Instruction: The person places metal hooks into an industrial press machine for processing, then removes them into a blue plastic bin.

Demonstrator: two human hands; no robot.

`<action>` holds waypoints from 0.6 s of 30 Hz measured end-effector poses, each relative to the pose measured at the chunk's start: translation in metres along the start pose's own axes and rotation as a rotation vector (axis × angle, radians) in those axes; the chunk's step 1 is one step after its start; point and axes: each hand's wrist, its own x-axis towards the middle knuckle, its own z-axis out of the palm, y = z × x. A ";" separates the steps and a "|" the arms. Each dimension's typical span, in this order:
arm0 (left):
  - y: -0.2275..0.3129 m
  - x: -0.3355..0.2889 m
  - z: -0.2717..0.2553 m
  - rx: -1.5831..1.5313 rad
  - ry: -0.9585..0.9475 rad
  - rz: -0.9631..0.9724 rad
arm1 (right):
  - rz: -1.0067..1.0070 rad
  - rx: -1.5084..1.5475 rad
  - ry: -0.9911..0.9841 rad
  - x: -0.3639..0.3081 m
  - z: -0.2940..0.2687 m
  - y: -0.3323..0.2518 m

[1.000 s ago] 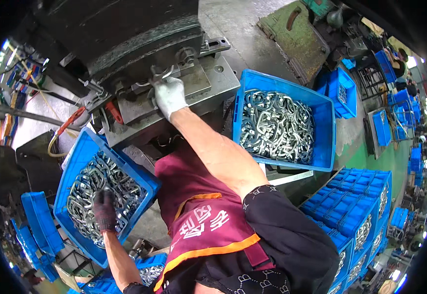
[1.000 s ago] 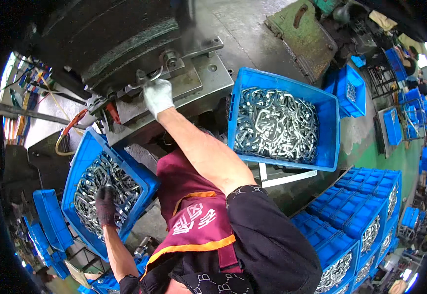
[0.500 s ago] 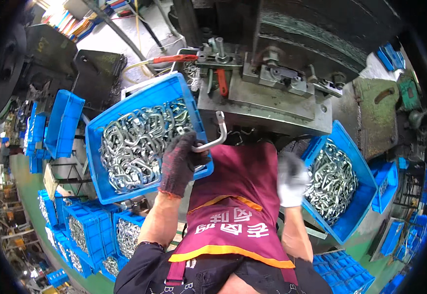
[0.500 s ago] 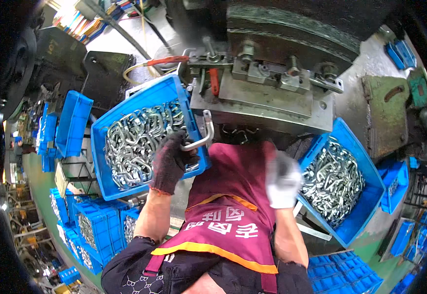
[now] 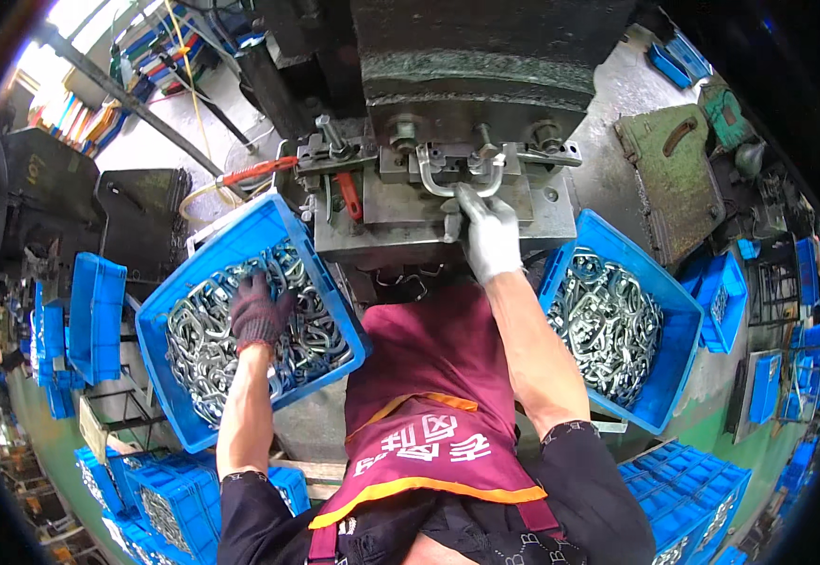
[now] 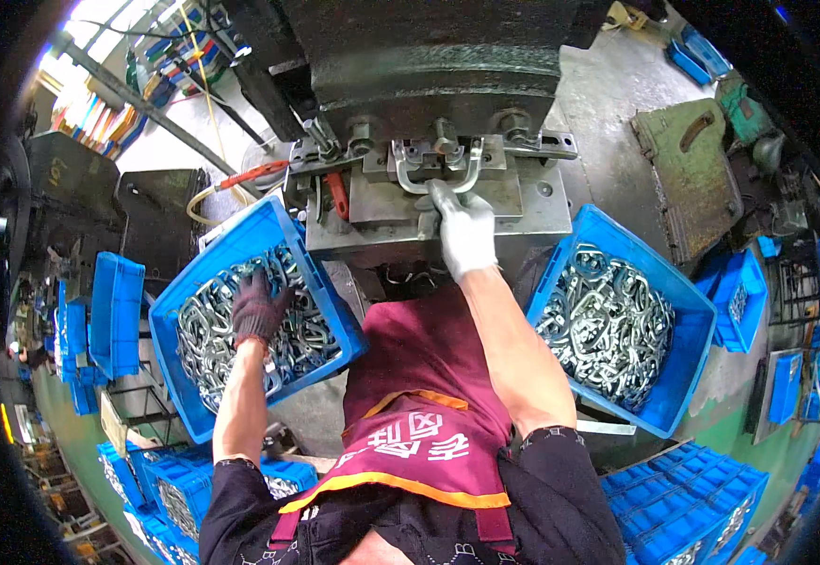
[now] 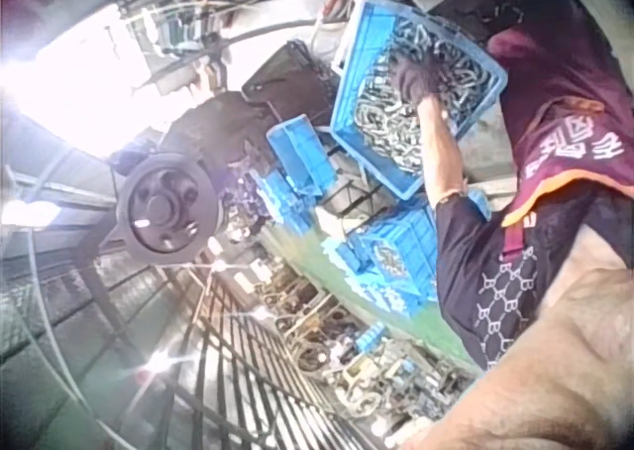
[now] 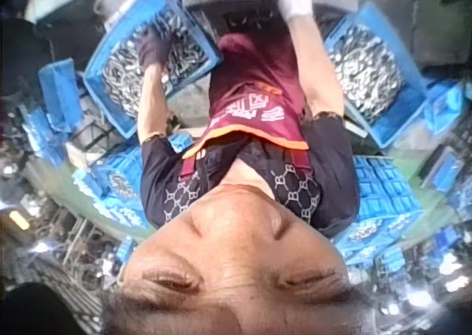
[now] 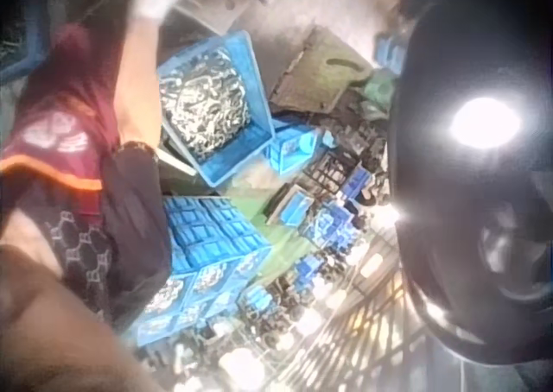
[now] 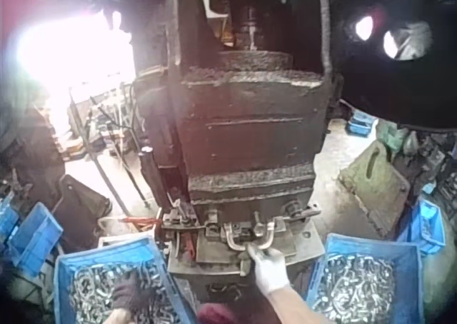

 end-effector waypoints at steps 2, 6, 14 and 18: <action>-0.012 0.004 0.006 0.223 -0.164 0.024 | 0.046 0.013 0.121 0.017 0.009 0.008; -0.008 0.016 0.017 0.254 -0.184 0.028 | 0.040 0.011 0.161 0.028 0.019 0.006; 0.012 0.038 0.002 0.307 -0.364 -0.113 | 0.009 -0.032 0.216 0.034 0.025 0.006; -0.013 0.041 0.017 0.336 -0.315 0.017 | -0.079 -0.059 0.214 0.042 0.020 0.015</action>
